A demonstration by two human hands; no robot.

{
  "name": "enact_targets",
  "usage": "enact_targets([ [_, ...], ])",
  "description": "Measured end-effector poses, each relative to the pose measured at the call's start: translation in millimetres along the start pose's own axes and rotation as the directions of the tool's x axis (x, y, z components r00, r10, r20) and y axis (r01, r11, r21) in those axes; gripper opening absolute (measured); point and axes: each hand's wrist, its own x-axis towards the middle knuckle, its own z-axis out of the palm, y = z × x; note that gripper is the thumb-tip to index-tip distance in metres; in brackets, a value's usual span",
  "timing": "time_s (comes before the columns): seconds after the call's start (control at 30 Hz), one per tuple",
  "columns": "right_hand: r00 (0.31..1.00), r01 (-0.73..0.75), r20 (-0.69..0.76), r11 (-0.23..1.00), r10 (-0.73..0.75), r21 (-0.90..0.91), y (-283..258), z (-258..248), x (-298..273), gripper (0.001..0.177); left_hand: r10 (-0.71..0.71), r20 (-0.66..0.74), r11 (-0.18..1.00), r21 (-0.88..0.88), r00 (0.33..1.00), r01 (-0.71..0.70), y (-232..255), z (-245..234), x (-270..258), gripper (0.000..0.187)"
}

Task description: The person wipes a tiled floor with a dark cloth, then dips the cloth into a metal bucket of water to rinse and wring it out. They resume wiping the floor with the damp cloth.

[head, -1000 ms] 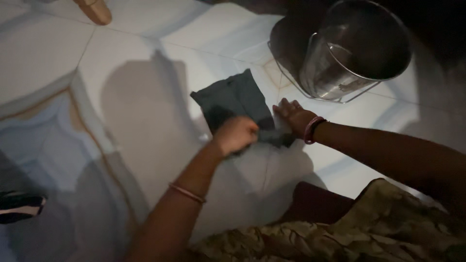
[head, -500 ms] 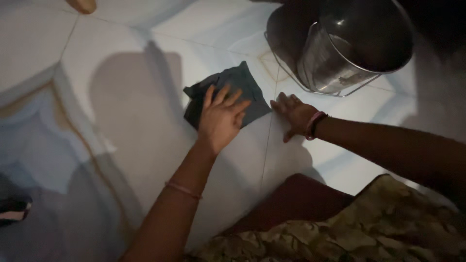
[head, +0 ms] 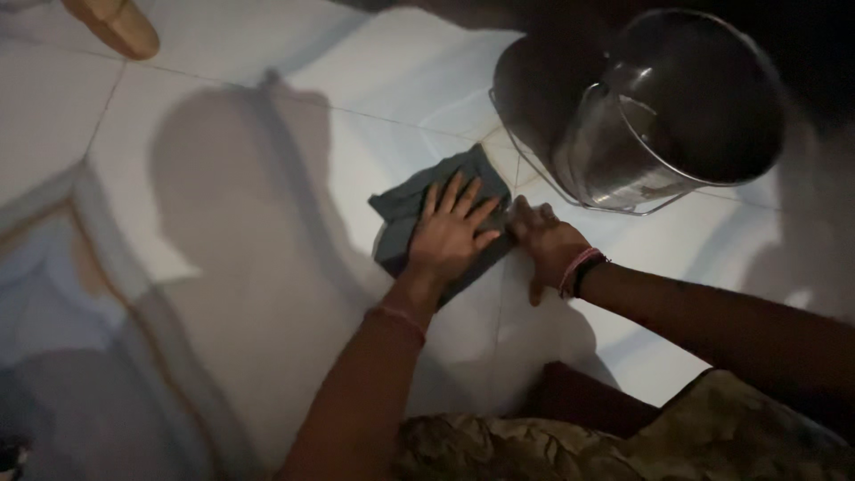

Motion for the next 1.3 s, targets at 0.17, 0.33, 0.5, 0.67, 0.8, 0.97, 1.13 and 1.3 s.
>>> enact_targets([
  [0.17,0.999,-0.036,0.012,0.997,0.035,0.065,-1,-6,1,0.156,-0.297,0.338,0.930,-0.111,0.893,0.351,-3,-42,57,0.063],
  [0.33,0.988,-0.016,-0.147,0.970,0.053,0.243,10,13,5,0.124,-0.346,0.054,0.938,0.000,0.937,0.346,-45,-18,91,0.077],
  [0.5,0.974,0.031,-0.177,0.696,0.139,0.717,45,34,59,0.048,-0.466,0.282,0.860,-0.078,0.838,0.505,-49,-15,69,0.030],
  [0.67,0.819,0.540,-0.573,0.366,-0.021,0.758,23,30,36,0.017,-0.326,0.048,0.754,-0.590,0.944,0.290,-82,-56,20,0.039],
  [0.8,0.823,0.564,-0.502,0.491,-0.265,0.664,-20,22,-7,0.035,-0.647,-0.001,0.626,-0.572,0.763,0.530,-109,-108,-47,0.037],
  [0.97,0.828,0.499,-0.560,0.506,-0.038,0.703,0,39,2,0.027,-0.747,-0.386,0.656,-0.558,0.541,0.508,-45,-108,-86,0.026],
  [1.13,0.978,-0.021,-0.151,0.785,0.145,0.619,34,39,20,0.047,-0.677,-0.216,0.736,-0.168,0.704,0.656,37,-48,-36,0.070],
  [1.3,0.988,-0.061,-0.098,0.879,0.122,0.473,45,32,32,0.077,-0.529,-0.200,0.839,0.023,0.825,0.544,36,-8,-43,0.093],
])
